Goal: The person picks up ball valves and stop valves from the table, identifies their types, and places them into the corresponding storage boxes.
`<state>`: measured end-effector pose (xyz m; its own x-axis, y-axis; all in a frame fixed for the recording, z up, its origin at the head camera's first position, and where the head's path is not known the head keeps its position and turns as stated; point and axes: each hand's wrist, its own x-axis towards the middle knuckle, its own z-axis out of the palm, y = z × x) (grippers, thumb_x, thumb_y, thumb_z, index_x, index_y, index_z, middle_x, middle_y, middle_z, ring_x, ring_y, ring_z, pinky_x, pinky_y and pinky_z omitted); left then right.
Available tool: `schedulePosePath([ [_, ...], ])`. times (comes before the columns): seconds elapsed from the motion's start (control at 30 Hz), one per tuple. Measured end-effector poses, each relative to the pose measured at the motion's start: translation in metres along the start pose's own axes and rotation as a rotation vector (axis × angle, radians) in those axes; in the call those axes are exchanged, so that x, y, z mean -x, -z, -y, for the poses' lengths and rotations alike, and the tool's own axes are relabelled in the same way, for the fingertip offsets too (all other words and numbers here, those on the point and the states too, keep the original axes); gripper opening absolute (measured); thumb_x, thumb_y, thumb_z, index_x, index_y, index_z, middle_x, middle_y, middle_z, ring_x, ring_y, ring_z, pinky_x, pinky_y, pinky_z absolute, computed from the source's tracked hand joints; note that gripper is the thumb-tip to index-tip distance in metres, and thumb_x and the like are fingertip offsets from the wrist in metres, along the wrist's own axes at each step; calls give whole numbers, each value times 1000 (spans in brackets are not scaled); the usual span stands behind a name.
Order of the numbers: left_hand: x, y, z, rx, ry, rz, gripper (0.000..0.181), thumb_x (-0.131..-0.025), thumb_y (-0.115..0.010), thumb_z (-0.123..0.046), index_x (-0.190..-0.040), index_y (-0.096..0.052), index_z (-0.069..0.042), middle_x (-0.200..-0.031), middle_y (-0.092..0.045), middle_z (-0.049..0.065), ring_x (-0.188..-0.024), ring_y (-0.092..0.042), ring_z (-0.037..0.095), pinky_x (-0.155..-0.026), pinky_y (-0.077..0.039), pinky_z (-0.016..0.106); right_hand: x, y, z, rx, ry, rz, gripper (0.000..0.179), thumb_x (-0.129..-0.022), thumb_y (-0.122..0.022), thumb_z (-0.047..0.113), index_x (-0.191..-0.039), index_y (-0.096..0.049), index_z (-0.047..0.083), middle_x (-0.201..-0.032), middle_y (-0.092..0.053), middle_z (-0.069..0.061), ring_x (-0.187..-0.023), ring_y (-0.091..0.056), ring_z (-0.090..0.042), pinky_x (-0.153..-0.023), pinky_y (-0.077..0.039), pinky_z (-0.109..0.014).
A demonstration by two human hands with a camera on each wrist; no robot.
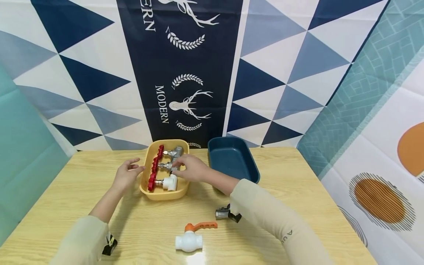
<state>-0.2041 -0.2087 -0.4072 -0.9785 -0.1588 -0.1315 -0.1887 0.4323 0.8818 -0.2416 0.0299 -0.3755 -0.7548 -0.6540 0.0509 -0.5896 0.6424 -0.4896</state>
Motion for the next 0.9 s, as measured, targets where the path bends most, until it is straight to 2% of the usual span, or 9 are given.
schedulePosePath([
  [0.07, 0, 2, -3, 6, -9, -11, 56, -94, -53, -22, -142, -33, 0, -130, -41, 24, -115, -45, 31, -84, -44, 26, 3, 4, -1, 9, -20, -1, 29, -90, -61, 29, -114, -65, 12, -112, -64, -5, -106, -57, -17, -93, -47, -31],
  [0.27, -1, 4, -13, 43, -40, -59, 57, -95, -52, -25, -143, -33, -4, -134, -41, 22, -112, -49, 26, -71, -44, 12, 10, 15, -4, -6, -50, 12, 34, -90, -62, 30, -119, -63, 12, -116, -62, -4, -108, -57, -18, -91, -49, -31],
  [0.4, -1, 2, -20, 58, -66, -78, 57, -94, -53, -27, -143, -33, -5, -134, -43, 22, -114, -50, 27, -71, -45, 10, 19, 22, -8, -17, -49, 6, 34, -90, -61, 31, -119, -62, 13, -115, -63, -4, -107, -58, -19, -88, -50, -31],
  [0.53, -1, -2, -25, 72, -96, -65, 58, -94, -54, -25, -144, -32, -4, -133, -45, 22, -112, -52, 25, -80, -52, 17, 28, 27, -13, -53, -60, -11, 35, -89, -62, 31, -119, -61, 13, -114, -63, -6, -102, -60, -21, -83, -51, -30],
  [0.67, -1, -5, -31, 81, -114, -31, 60, -94, -54, -27, -144, -31, -4, -133, -44, 22, -108, -54, 21, -87, -53, 26, 37, 31, -19, -82, -75, -25, 35, -89, -63, 31, -119, -61, 13, -112, -63, -7, -93, -61, -18, -75, -51, -26],
  [0.9, -2, -14, -44, 112, -127, 17, 60, -94, -55, -28, -144, -31, -5, -132, -44, 21, -113, -52, 29, -84, -53, 23, 50, 40, -32, -75, -90, -53, 36, -89, -62, 31, -119, -61, 12, -113, -62, -8, -89, -58, -14, -73, -50, -23],
])
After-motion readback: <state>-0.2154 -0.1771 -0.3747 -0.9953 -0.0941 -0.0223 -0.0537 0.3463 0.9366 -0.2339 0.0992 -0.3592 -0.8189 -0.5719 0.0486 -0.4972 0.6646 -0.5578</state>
